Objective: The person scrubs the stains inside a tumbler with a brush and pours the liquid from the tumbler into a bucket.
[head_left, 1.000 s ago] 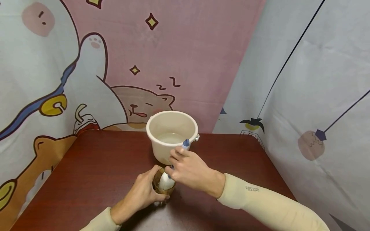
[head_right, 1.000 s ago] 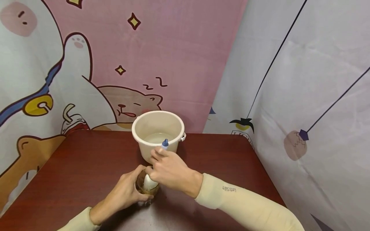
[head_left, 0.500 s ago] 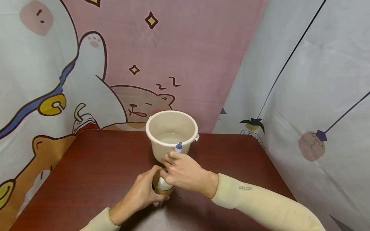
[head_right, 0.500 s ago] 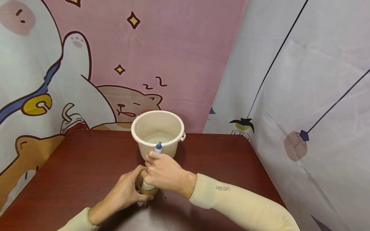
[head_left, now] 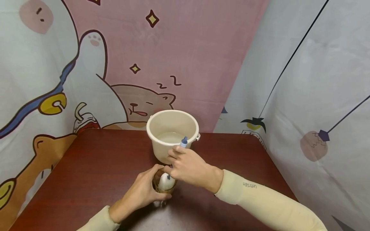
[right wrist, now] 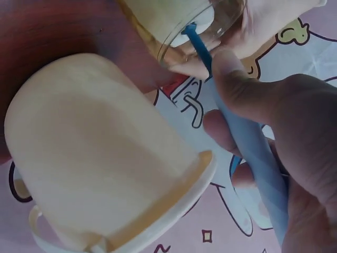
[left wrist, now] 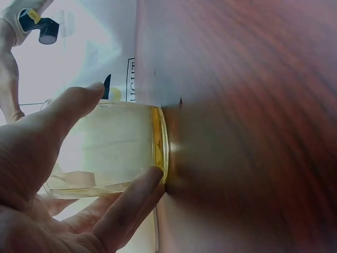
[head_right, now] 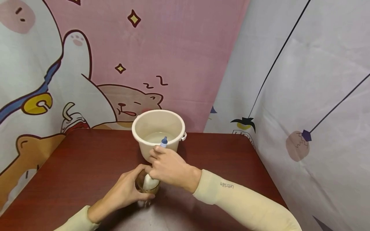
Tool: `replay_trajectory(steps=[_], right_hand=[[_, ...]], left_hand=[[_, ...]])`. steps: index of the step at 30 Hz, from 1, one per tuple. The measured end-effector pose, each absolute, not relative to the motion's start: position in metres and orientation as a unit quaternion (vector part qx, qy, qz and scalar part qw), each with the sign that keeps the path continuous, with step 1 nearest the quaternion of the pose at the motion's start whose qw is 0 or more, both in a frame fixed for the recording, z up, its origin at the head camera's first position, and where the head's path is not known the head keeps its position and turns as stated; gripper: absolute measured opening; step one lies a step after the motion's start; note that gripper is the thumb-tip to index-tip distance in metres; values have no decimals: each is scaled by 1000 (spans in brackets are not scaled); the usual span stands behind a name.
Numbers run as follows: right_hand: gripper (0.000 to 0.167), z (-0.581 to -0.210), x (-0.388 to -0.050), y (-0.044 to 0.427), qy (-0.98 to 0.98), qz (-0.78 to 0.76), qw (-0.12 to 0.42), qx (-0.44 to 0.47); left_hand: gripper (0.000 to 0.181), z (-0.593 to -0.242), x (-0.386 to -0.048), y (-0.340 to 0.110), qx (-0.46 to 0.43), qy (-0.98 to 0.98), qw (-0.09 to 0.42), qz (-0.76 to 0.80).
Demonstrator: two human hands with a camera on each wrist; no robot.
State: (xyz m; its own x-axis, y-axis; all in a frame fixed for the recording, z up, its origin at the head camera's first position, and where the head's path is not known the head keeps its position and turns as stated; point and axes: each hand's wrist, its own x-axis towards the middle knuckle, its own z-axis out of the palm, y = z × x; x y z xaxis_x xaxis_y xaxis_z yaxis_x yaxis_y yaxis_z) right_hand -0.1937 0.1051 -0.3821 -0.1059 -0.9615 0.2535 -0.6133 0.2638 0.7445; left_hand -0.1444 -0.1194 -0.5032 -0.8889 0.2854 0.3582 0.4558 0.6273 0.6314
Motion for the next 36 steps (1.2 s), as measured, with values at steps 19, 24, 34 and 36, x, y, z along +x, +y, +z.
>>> replay_trajectory(steps=[19, 24, 34, 36], right_hand=[[21, -353, -182, 99, -610, -317, 414, 596], [22, -350, -179, 96, -619, -319, 402, 594], [17, -351, -172, 95, -653, -314, 375, 578], [14, -352, -172, 95, -659, -307, 373, 576]], left_hand=[[84, -501, -142, -118, -217, -889, 139, -379], [87, -502, -142, -118, -215, -893, 138, -371], [84, -502, -143, -119, -216, -894, 131, -370], [83, -502, -142, -119, -217, -892, 130, -373]])
